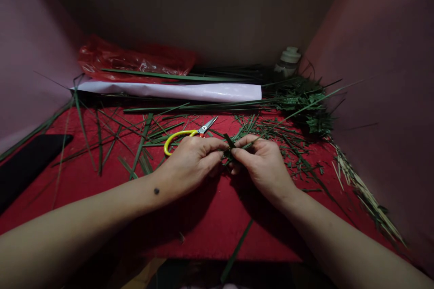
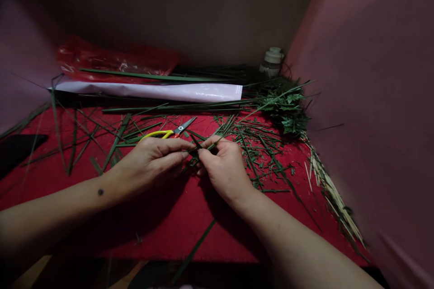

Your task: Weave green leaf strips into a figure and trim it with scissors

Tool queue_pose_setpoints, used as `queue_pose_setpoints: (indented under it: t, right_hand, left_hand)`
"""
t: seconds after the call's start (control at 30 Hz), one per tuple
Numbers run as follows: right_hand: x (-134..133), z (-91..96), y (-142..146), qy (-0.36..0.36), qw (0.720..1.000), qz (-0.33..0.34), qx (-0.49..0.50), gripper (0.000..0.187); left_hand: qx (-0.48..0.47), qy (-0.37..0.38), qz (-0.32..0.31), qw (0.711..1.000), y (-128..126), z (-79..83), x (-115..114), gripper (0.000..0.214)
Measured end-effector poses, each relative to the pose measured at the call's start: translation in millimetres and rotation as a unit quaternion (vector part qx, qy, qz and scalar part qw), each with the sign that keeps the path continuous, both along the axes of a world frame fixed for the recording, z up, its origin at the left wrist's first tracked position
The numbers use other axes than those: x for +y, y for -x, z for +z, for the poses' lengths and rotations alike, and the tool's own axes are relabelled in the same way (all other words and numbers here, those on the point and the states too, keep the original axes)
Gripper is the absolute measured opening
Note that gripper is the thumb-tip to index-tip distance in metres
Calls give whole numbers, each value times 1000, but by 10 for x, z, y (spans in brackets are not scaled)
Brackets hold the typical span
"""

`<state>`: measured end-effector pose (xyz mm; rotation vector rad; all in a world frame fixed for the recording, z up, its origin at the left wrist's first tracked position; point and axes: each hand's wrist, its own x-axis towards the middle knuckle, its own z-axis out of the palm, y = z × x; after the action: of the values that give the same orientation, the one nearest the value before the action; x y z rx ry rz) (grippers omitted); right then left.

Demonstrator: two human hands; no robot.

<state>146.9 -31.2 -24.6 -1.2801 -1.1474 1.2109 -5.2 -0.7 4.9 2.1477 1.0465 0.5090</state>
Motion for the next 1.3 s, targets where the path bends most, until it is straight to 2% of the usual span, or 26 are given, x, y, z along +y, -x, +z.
queue_pose_setpoints:
  t: [0.07, 0.2, 0.3, 0.37, 0.47, 0.6, 0.73, 0.9, 1.0, 1.13, 1.3]
  right_hand:
    - [1, -24, -6, -40, 996, -17, -72, 6]
    - [-5, -72, -12, -123, 970, -51, -204, 8]
    - [-18, -97, -13, -167, 954, -46, -243, 13]
    - [-24, -103, -14, -180, 949, -48, -255, 13]
    - [-28, -96, -15, -165, 952, -50, -252, 14]
    - [-24, -74, -13, -138, 963, -42, -225, 14]
    - [-9, -51, -11, -88, 983, -37, -155, 11]
    - [10, -18, -13, -21, 1000, -1, -22, 10]
    - [6, -13, -14, -12, 1000, -3, -16, 9]
    - [-10, -53, -16, -46, 995, -18, -83, 10]
    - [-26, -103, -8, -127, 966, -42, -220, 12]
  left_hand:
    - [-8, 17, 8, 1000, 2, -7, -1, 23]
    - [-29, 70, 16, 997, -2, -23, -2, 22]
    - [-54, 113, 21, 992, -7, -40, 2, 23]
    - [-57, 116, 22, 991, -8, -51, 7, 22]
    - [-36, 78, 17, 996, -6, -64, 11, 23]
    - [16, -40, 19, 999, -7, -96, -7, 25]
    - [76, -158, 21, 984, -5, -155, -46, 26]
    - [96, -229, -3, 969, 11, -210, -63, 25]
    - [106, -270, -17, 957, 20, -220, -59, 24]
    - [130, -262, -24, 956, 21, -211, -67, 24]
    - [83, -167, 4, 982, -13, -192, -85, 24]
